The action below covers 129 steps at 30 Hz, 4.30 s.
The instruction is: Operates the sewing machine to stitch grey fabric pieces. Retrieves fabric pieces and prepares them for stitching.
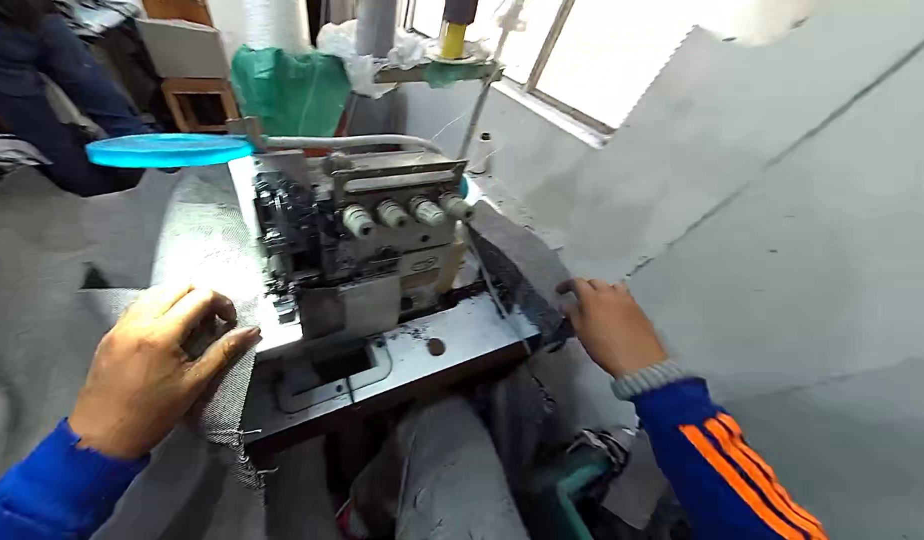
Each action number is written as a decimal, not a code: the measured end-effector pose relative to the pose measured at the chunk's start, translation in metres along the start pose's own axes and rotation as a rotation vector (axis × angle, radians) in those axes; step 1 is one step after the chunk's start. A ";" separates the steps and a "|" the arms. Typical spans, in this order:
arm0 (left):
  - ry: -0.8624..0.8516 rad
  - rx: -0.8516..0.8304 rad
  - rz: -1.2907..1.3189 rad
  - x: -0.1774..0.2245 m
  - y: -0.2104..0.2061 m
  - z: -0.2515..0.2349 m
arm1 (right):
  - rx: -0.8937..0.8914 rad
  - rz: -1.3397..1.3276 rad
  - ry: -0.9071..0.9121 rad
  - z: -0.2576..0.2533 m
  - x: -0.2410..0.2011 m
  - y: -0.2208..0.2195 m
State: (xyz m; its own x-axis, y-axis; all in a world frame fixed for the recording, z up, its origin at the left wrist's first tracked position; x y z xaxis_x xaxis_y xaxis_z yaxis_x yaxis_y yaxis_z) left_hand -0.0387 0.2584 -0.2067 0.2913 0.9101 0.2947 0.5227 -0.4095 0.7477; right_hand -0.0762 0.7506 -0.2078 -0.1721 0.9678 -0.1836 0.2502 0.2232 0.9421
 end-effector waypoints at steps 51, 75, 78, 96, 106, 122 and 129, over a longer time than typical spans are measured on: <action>-0.004 -0.004 -0.083 0.072 0.000 0.016 | -0.233 -1.811 0.267 0.051 -0.275 -0.093; -0.397 -0.059 -0.106 0.037 0.018 0.012 | 0.038 -1.662 0.302 0.015 -0.299 -0.094; -0.390 -0.064 -0.087 0.027 0.015 0.010 | 0.009 -1.518 0.444 0.034 -0.300 -0.103; 0.484 -0.708 -0.289 -0.102 0.101 -0.071 | -0.309 -0.307 0.559 0.013 -0.231 -0.137; 0.728 -0.311 -0.845 -0.171 0.287 -0.050 | 0.076 -0.445 0.726 0.025 -0.214 -0.155; 0.185 -0.156 0.092 0.041 0.021 0.025 | -0.275 -1.725 0.161 0.080 -0.374 -0.107; -0.009 -0.072 -0.111 0.023 0.029 0.047 | -0.037 -1.075 0.460 0.071 -0.221 -0.093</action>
State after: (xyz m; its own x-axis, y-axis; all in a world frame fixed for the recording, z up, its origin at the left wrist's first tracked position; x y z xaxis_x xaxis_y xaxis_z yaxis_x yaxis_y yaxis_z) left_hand 0.0208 0.2641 -0.2066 0.2424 0.9489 0.2022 0.4936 -0.3000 0.8163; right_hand 0.0065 0.5242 -0.2747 -0.6086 0.1475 -0.7797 -0.2609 0.8907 0.3722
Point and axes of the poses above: each hand's wrist, its own z-axis away from the middle knuckle, its own y-axis out of the back of the hand, x = y × z, the point moved 1 cm from there along -z, towards the middle knuckle, and after that the axes turned 8 degrees about y, right-handed, at the moved point
